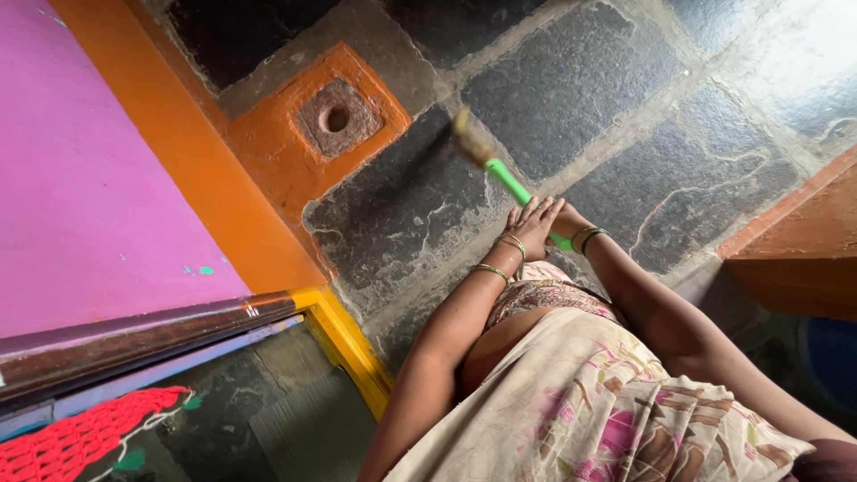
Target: The person sweeps the stone floor with a hand broom, moving debris towards a small drain hole.
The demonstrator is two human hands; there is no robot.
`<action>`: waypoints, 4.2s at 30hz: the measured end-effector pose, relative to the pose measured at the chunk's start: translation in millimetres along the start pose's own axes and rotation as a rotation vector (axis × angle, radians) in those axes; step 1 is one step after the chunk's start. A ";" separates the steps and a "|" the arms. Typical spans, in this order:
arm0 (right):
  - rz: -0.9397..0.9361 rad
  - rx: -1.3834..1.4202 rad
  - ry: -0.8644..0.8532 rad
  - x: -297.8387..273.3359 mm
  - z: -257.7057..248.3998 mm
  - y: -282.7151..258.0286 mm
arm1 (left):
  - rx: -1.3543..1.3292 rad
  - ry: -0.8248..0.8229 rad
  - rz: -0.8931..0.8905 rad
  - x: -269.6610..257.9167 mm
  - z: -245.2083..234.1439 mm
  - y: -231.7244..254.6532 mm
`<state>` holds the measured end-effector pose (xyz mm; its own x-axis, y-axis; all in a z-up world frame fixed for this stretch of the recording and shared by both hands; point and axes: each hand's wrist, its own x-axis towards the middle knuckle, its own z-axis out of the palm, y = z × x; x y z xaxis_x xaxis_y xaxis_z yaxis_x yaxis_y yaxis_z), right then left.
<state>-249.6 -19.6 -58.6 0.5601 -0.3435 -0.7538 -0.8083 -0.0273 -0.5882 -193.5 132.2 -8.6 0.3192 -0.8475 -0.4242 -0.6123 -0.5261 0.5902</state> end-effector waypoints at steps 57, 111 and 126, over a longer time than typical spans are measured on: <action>0.083 0.382 0.051 -60.0 -176.1 199.7 | -0.119 -0.006 -0.067 20.0 163.3 211.3; -0.017 0.272 -0.134 -103.1 -97.0 264.1 | -0.242 0.294 -0.112 -68.0 216.4 217.0; -0.125 0.239 0.118 -92.1 -111.6 180.2 | -0.188 0.243 -0.187 -58.5 193.5 211.0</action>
<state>-467.1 -97.7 -62.5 0.6164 -0.4586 -0.6401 -0.6608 0.1408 -0.7372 -481.4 84.6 7.8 0.5894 -0.7156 -0.3748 -0.3903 -0.6585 0.6434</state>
